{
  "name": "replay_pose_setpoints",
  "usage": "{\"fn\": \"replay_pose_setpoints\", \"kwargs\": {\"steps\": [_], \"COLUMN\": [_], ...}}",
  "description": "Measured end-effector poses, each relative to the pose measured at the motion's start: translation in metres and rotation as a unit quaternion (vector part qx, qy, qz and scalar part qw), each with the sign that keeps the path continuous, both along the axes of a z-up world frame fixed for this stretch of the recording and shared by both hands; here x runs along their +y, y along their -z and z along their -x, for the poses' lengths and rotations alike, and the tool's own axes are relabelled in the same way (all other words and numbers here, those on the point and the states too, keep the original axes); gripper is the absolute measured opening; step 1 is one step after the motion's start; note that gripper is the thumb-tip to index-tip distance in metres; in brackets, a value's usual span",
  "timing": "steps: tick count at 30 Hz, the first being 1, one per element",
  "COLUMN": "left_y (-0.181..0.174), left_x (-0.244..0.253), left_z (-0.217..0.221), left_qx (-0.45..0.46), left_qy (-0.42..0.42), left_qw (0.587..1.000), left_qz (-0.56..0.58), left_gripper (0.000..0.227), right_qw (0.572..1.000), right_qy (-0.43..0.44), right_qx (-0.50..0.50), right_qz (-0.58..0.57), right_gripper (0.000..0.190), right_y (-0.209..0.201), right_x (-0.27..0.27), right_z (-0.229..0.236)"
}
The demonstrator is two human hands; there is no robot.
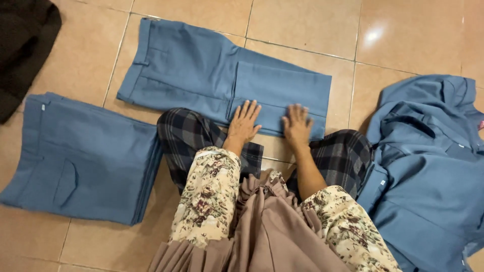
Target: Folding blue trousers into neat rectangular stacks on the floor.
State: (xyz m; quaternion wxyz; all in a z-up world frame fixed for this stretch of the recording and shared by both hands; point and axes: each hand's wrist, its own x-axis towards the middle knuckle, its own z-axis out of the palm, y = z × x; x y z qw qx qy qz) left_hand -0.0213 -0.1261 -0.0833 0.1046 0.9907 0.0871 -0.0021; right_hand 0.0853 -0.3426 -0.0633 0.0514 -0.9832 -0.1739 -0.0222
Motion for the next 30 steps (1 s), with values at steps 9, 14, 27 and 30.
{"fn": "replay_pose_setpoints", "kwargs": {"steps": [9,14,27,30], "left_y": [-0.009,-0.01,-0.017,-0.009], "left_x": [0.006,0.008,-0.012,-0.056], "left_z": [0.009,0.011,-0.004,-0.022], "left_qx": [0.163,0.189,0.122,0.059], "left_qy": [-0.091,-0.124,-0.067,-0.03], "left_qw": [0.977,0.967,0.973,0.972], "left_qz": [0.108,0.121,0.183,0.226], "left_gripper": [0.095,0.141,0.129,0.106], "right_qw": [0.992,0.958,0.378,0.356], "right_qy": [0.111,0.266,0.281,0.242], "right_qx": [0.06,0.066,0.364,0.339], "right_qz": [0.033,-0.086,-0.803,-0.836], "right_gripper": [0.049,0.086,0.035,0.025], "right_y": [0.035,0.082,-0.221,-0.253], "right_x": [-0.047,-0.093,-0.035,-0.048], "right_z": [-0.043,-0.089,-0.019,-0.015]}}
